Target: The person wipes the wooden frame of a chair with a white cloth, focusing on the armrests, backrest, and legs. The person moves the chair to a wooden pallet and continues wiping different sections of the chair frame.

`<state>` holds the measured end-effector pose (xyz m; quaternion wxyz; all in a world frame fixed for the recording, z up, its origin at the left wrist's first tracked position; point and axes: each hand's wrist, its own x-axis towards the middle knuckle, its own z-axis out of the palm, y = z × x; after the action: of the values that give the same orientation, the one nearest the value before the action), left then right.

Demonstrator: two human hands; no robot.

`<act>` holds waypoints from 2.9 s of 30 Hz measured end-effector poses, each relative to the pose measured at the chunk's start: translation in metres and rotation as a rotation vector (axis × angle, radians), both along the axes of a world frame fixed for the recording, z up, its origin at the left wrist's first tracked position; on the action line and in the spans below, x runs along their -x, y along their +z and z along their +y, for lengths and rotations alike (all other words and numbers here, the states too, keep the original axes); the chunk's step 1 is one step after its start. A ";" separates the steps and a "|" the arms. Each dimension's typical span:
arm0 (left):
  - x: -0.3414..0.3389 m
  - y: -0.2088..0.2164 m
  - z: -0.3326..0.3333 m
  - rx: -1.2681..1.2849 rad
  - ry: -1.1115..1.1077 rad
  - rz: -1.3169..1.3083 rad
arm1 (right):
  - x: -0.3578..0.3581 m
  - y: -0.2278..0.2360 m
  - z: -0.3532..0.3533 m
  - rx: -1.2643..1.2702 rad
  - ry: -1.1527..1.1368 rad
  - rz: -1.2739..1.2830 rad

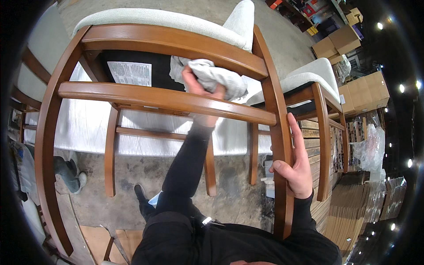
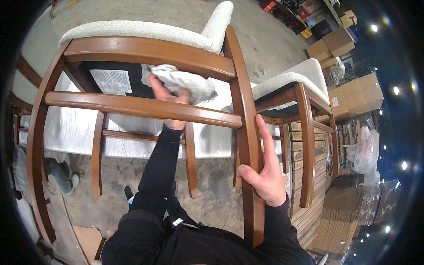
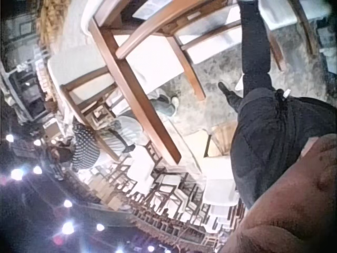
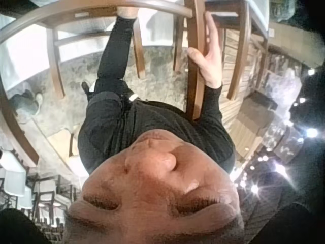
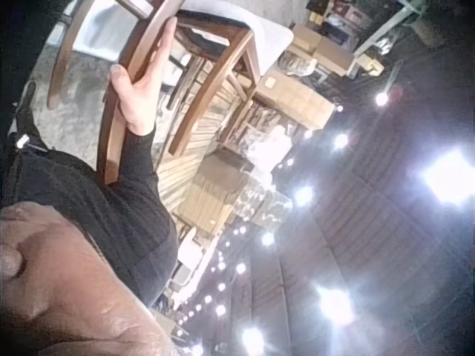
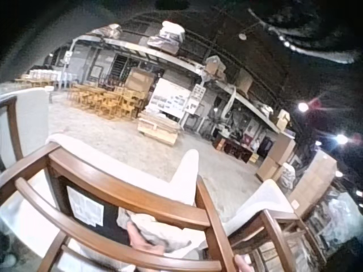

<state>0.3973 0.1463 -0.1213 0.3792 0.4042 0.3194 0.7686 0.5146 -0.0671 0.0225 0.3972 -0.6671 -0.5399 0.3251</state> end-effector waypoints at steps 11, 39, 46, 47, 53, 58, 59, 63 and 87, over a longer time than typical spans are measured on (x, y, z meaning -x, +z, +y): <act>0.036 -0.014 0.025 -0.024 -0.205 -0.401 | 0.014 0.010 0.001 0.071 -0.043 0.228; 0.173 0.046 0.054 0.270 -0.068 -0.572 | 0.020 0.016 0.003 0.082 -0.055 0.199; 0.093 0.015 0.014 0.336 -0.585 -0.332 | 0.027 0.019 0.003 0.113 -0.053 0.176; 0.115 0.012 0.021 0.355 -0.568 -0.516 | 0.028 0.019 0.003 0.124 -0.073 0.187; 0.226 0.001 0.074 0.205 -0.446 -1.065 | 0.028 0.020 0.002 0.105 -0.067 0.214; 0.226 -0.022 0.105 0.032 -0.254 -0.244 | 0.030 0.019 0.003 0.087 -0.060 0.144; 0.221 -0.025 0.107 0.157 -0.310 -0.591 | 0.030 0.019 0.004 0.069 -0.050 0.148; 0.205 -0.028 0.099 0.293 -0.198 -0.808 | 0.035 0.019 0.003 0.084 -0.062 0.165; 0.211 -0.050 0.120 0.311 -0.232 -0.763 | 0.035 0.014 0.004 0.033 -0.073 0.078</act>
<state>0.1859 0.2659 -0.1710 0.6107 0.0624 0.2207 0.7579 0.4800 -0.0626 0.0363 0.4184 -0.6796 -0.4940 0.3450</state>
